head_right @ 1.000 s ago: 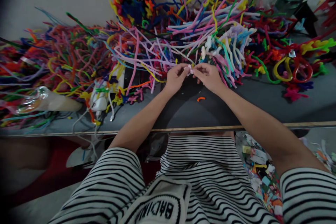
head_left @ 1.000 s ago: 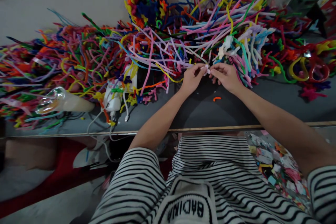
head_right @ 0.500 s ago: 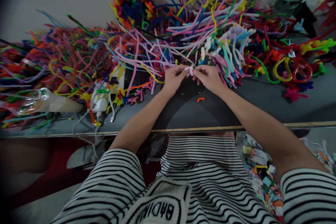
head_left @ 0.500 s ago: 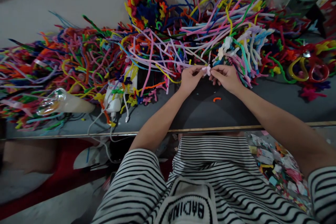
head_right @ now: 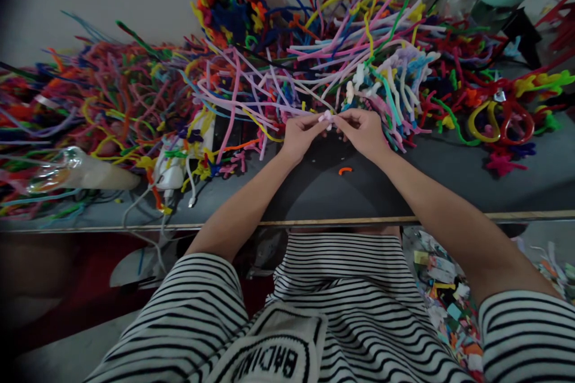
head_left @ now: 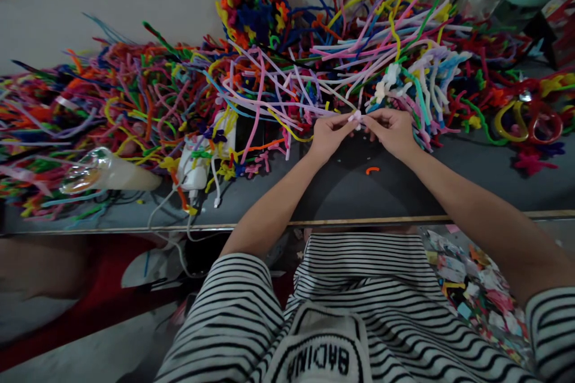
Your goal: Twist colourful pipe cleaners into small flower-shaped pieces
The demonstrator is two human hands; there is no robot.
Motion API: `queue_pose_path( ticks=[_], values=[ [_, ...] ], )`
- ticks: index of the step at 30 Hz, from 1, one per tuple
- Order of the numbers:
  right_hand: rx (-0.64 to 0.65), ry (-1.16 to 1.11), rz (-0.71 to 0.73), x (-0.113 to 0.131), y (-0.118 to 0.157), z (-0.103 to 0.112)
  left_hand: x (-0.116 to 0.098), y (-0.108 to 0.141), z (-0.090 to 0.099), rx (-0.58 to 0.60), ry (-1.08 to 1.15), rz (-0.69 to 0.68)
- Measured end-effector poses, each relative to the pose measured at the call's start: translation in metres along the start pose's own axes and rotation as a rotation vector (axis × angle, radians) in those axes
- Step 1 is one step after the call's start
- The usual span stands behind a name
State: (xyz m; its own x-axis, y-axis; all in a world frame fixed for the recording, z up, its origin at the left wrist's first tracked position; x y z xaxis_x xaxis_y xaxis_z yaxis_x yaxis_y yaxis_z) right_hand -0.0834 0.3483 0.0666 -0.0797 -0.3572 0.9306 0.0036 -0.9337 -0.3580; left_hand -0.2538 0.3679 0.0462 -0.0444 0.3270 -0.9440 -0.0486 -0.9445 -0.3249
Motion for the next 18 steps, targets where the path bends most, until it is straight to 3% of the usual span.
queue_pose_path(
  ticks=[6, 18],
  values=[
    [0.12, -0.056, -0.035, -0.002, -0.002, -0.006, -0.001, 0.0, 0.002, 0.0, 0.016, 0.026],
    [0.231, -0.121, -0.192, -0.01, -0.004, -0.012, -0.004, 0.001, -0.004, 0.105, 0.072, 0.001]
  ],
)
Point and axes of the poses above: each hand's wrist, its own y-axis away from the middle knuckle, its own z-axis out of the back of the hand, x = y × z, the point moved 8 cm from there along -y, towards the middle knuckle, and after that the axes turned 6 degrees about -x, right-handed, at the moved point
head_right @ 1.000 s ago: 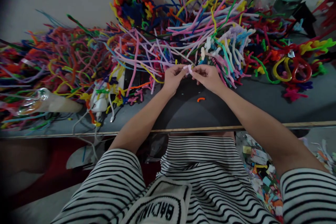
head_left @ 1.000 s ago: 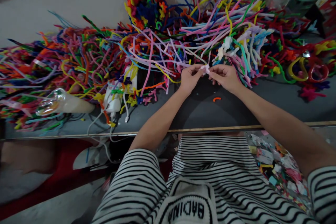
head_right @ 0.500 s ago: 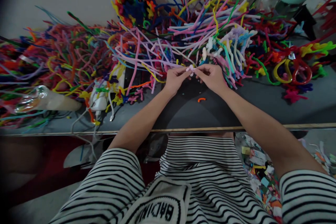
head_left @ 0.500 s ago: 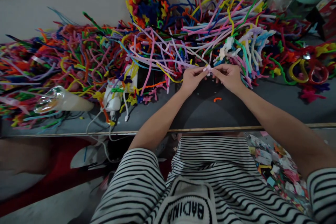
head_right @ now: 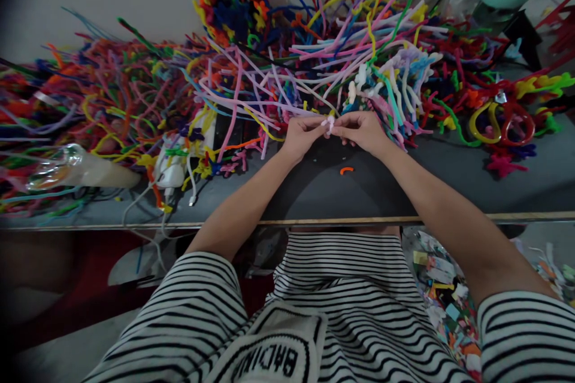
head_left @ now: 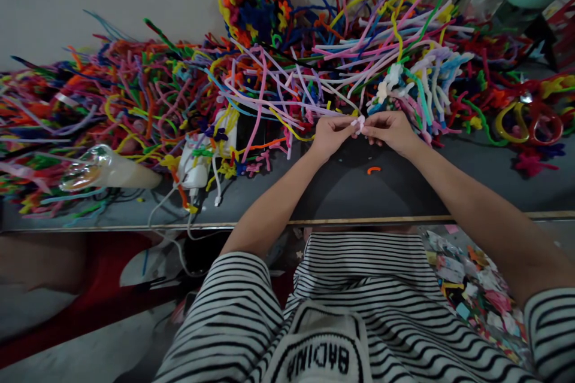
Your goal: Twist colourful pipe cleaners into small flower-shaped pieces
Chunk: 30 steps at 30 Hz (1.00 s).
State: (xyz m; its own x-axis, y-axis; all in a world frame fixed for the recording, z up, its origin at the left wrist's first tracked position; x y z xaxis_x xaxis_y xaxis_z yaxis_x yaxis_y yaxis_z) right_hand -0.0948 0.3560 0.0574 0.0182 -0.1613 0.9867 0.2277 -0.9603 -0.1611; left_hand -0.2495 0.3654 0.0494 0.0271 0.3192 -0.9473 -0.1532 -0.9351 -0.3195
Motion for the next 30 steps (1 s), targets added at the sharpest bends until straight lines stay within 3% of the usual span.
queue_pose_path(
  ticks=[10, 18, 26, 30],
  values=[
    [-0.039, 0.068, -0.015, -0.002, 0.002, -0.002, -0.006, 0.003, -0.004, 0.016, -0.071, -0.038],
    [-0.125, 0.141, 0.097, 0.006, 0.008, 0.0, 0.005, 0.001, 0.0, -0.046, -0.123, -0.002],
    [-0.199, 0.114, 0.085, 0.011, 0.007, 0.001, -0.015, 0.006, 0.001, -0.118, -0.306, -0.126],
    [-0.234, 0.172, 0.134, 0.01, 0.008, 0.007, -0.006, 0.003, 0.005, -0.148, -0.214, -0.07]
  ],
)
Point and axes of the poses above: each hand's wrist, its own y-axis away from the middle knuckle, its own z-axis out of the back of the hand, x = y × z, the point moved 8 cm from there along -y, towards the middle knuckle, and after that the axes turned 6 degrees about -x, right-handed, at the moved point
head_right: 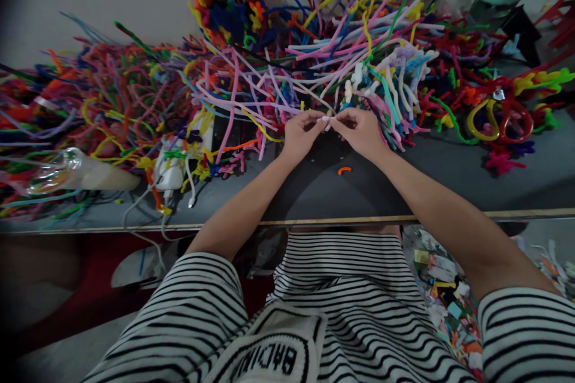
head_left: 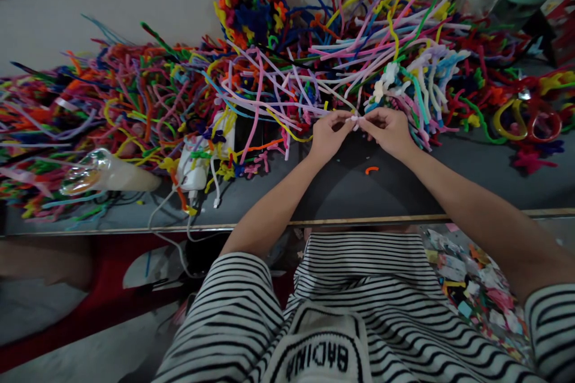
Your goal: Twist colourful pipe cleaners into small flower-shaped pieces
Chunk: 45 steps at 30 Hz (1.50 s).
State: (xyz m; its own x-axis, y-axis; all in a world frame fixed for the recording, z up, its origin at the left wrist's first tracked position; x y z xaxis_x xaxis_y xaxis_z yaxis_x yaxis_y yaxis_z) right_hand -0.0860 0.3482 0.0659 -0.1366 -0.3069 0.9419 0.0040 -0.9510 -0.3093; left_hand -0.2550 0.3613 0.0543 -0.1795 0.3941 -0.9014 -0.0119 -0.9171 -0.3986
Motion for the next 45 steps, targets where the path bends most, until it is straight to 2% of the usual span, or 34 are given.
queue_pose_path(
  ticks=[6, 13, 21, 27, 32, 38, 45],
  values=[
    [0.048, -0.049, 0.008, -0.001, 0.0, -0.003, 0.018, -0.005, -0.004, 0.045, 0.101, 0.106],
    [0.061, -0.05, -0.025, -0.001, -0.001, -0.003, 0.014, -0.003, -0.011, 0.139, 0.117, 0.16],
    [0.077, -0.076, -0.041, -0.003, 0.0, -0.001, 0.007, -0.005, -0.005, 0.093, 0.079, 0.042],
    [0.077, -0.056, -0.019, 0.008, 0.003, 0.0, -0.016, 0.001, -0.001, 0.056, -0.061, -0.149],
    [0.069, -0.035, -0.005, 0.009, 0.006, 0.001, -0.03, 0.008, 0.0, 0.055, -0.148, -0.213],
    [-0.019, 0.039, 0.058, 0.009, 0.006, 0.003, -0.027, 0.008, 0.001, 0.006, -0.174, -0.206],
    [-0.147, 0.152, 0.2, 0.02, 0.007, 0.011, -0.004, 0.001, 0.001, -0.053, -0.086, -0.061]
  ],
)
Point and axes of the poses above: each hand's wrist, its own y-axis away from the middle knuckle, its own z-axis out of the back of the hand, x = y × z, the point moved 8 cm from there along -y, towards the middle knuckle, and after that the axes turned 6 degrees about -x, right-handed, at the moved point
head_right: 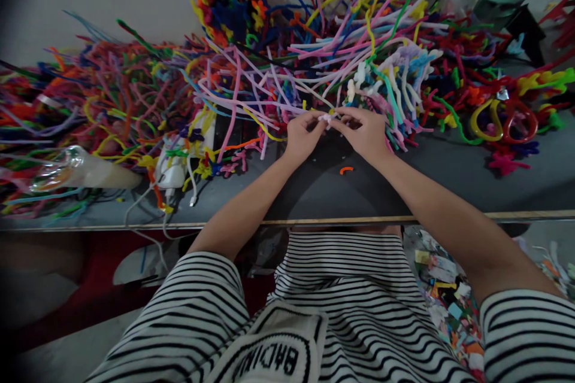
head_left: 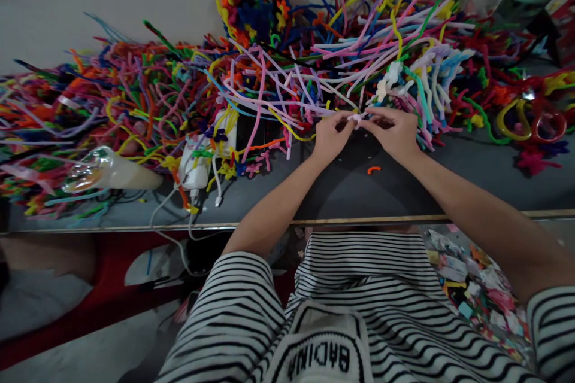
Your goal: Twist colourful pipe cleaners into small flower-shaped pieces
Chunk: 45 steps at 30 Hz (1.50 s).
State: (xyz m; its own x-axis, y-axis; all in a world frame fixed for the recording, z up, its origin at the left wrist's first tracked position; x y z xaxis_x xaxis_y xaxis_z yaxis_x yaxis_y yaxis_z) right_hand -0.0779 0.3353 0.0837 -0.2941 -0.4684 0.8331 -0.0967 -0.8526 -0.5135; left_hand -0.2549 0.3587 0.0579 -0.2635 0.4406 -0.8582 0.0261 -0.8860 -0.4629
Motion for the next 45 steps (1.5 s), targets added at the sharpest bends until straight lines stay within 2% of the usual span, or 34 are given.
queue_pose_path(
  ticks=[3, 7, 20, 23, 30, 35, 42, 45],
  values=[
    [-0.056, 0.036, 0.06, 0.005, -0.001, 0.007, 0.008, -0.002, -0.001, -0.016, 0.078, 0.059],
    [-0.056, 0.043, 0.064, 0.01, -0.002, 0.008, 0.008, -0.001, -0.001, -0.026, 0.089, 0.073],
    [-0.05, 0.154, 0.127, 0.022, 0.003, 0.004, -0.012, 0.006, 0.001, -0.053, 0.089, -0.092],
    [-0.02, 0.127, 0.089, 0.022, 0.004, 0.003, -0.014, 0.008, 0.0, -0.062, 0.108, -0.103],
    [0.102, 0.023, -0.042, 0.002, 0.004, -0.005, -0.018, 0.013, 0.0, -0.065, 0.105, -0.111],
    [0.116, -0.038, -0.068, -0.001, 0.005, -0.006, -0.023, 0.013, 0.002, -0.066, 0.103, -0.133],
    [0.093, -0.03, -0.065, 0.003, 0.005, -0.008, -0.015, 0.009, 0.007, -0.086, 0.023, -0.086],
    [0.079, -0.017, -0.048, 0.003, 0.004, -0.008, -0.012, 0.007, 0.004, -0.047, 0.023, -0.058]
  ],
)
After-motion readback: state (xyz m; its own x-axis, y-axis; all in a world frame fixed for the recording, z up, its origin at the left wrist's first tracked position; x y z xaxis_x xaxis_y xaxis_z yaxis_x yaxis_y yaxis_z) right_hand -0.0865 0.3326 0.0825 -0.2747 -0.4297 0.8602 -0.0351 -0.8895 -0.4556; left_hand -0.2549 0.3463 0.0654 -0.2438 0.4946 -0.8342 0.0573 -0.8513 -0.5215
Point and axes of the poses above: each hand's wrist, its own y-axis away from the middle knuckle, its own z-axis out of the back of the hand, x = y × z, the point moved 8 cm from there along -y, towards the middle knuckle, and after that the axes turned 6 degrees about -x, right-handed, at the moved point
